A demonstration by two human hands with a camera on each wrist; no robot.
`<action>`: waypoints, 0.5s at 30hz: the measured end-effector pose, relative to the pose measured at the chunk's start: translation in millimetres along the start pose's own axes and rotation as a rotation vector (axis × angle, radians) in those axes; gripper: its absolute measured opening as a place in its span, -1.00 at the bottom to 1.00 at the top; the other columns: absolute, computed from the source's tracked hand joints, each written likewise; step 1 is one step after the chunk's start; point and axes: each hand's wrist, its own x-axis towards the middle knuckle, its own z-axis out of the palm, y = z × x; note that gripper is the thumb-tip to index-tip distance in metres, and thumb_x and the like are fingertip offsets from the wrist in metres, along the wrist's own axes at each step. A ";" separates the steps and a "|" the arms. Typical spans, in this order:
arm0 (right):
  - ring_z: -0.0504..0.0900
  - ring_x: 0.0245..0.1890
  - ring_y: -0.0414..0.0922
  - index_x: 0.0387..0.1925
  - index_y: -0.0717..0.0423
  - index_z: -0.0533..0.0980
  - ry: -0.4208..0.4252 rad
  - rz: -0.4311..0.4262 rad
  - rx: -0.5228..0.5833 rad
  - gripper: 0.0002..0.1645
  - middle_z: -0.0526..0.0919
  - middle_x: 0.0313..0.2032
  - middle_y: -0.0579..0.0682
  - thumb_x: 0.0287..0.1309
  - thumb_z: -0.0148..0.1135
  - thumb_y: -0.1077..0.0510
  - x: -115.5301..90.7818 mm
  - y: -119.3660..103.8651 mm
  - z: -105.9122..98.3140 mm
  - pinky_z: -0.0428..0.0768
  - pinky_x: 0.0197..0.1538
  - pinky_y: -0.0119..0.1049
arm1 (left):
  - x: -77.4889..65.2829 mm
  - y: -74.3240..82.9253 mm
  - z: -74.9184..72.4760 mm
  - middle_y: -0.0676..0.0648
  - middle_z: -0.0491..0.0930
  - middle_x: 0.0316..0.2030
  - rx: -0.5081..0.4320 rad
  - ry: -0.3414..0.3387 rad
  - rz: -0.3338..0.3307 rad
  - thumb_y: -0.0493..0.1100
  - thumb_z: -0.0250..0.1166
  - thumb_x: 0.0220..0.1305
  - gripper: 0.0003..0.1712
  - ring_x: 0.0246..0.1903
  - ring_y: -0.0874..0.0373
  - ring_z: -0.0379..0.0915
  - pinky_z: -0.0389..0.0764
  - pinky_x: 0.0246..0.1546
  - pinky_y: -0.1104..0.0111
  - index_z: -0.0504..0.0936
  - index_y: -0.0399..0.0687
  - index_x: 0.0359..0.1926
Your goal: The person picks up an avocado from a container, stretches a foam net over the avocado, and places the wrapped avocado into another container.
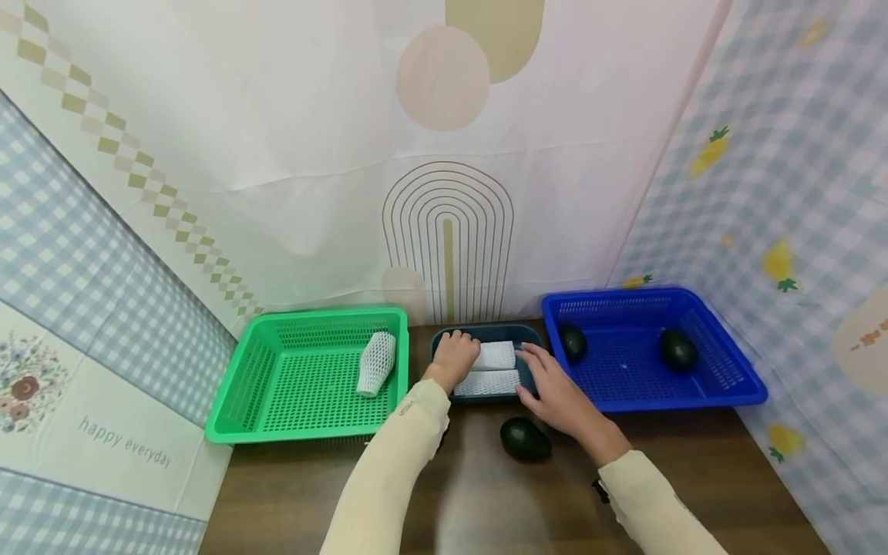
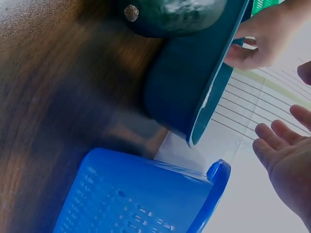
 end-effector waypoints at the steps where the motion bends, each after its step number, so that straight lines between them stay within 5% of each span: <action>1: 0.27 0.37 0.10 0.38 0.10 0.21 -0.002 0.002 0.004 -0.23 0.18 0.41 0.14 0.22 0.23 -0.01 -0.3 0.0 0.2 0.40 0.26 0.11 | -0.7 -0.3 1.2 -0.03 0.60 0.03 0.001 0.006 0.002 -0.18 0.12 0.41 -0.65 0.05 0.02 0.47 0.51 0.08 0.13 0.53 0.05 0.18; 7: 0.24 0.39 0.09 0.38 0.10 0.21 0.014 0.004 0.046 -0.24 0.20 0.40 0.14 0.22 0.24 0.03 0.1 3.9 -6.6 0.38 0.27 0.11 | -4.8 -7.6 0.7 -0.04 0.64 -0.07 -0.024 0.096 -0.032 -0.19 0.15 0.38 -0.72 -0.03 0.03 0.56 0.57 -0.01 0.15 0.59 0.03 0.07; 15: 0.32 0.34 0.07 0.37 0.08 0.23 0.082 0.021 0.120 -0.27 0.29 0.35 0.12 0.23 0.24 0.03 7.6 6.3 -25.1 0.40 0.26 0.10 | -21.4 -15.4 -22.7 -0.04 0.65 -0.19 -0.103 0.307 -0.070 -0.22 0.22 0.31 -0.78 -0.20 0.04 0.58 0.61 -0.23 0.23 0.62 -0.04 -0.03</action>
